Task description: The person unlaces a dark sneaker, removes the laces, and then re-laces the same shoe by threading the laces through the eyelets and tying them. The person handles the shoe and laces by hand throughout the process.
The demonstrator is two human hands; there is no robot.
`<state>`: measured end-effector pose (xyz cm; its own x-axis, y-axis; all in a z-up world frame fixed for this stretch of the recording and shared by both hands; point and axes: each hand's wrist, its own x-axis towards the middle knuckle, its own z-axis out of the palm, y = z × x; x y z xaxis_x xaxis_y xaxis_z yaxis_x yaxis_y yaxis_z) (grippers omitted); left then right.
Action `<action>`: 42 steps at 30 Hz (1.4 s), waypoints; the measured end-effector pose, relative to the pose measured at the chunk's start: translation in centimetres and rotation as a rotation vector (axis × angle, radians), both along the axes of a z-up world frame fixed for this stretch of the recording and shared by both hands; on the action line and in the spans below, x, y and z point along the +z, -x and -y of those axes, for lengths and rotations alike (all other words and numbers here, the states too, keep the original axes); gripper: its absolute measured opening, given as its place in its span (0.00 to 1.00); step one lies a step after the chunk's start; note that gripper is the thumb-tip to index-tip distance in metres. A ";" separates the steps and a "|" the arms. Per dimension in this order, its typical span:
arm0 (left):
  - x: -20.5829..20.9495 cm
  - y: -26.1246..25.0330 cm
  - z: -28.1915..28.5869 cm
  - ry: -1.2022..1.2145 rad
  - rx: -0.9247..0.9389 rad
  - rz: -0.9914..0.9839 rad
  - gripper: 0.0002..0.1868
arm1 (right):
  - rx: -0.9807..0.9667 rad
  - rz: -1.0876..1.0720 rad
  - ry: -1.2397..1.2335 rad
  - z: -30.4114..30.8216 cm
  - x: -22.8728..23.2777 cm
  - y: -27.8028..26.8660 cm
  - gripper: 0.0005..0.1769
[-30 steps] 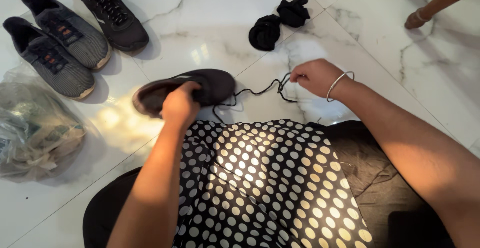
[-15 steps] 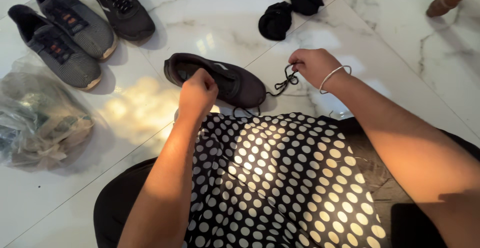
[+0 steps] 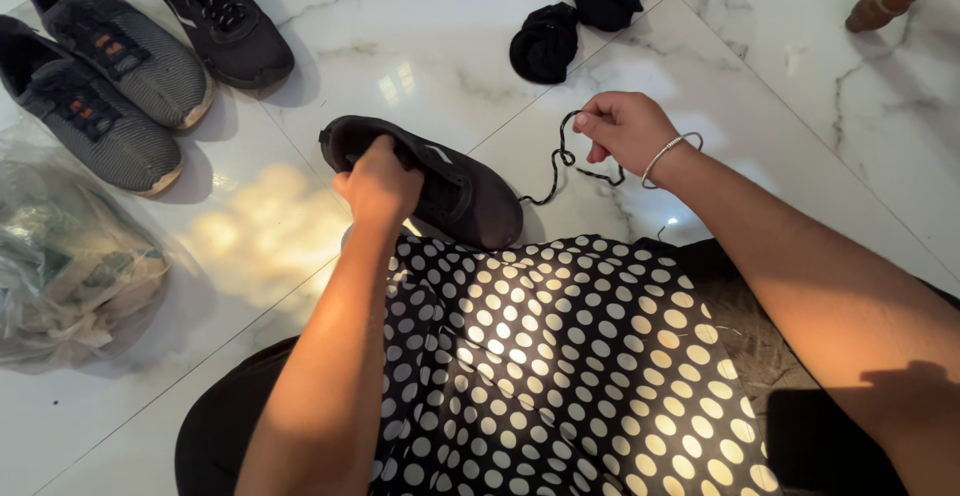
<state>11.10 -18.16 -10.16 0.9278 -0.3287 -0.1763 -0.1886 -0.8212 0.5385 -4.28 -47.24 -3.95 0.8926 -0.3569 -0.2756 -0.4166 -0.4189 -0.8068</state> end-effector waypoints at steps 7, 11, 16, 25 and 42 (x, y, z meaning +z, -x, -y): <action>0.4 -1.0 -0.6 0.888 0.041 -0.326 0.13 | 0.008 -0.024 0.030 1.2 0.1 -0.1 0.13; 0.0 -0.9 -0.4 1.020 -0.066 -0.431 0.13 | 0.043 -0.026 -0.065 1.5 -0.7 0.0 0.12; 0.1 0.7 0.3 0.826 -0.133 -0.473 0.16 | 0.124 -0.039 -0.117 -0.6 -2.8 0.1 0.12; 1.1 1.2 0.6 0.916 -0.171 -0.513 0.22 | 0.498 -0.193 0.337 -4.3 -2.8 0.5 0.14; 5.1 4.5 1.0 0.224 -0.301 0.158 0.31 | 0.494 -0.229 0.307 -2.2 -2.8 -0.2 0.17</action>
<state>6.59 -19.19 -5.06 0.7944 -0.6036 0.0673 -0.4972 -0.5827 0.6428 -4.04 -45.00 -6.78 0.9029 -0.0102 -0.4297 -0.2625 -0.8048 -0.5324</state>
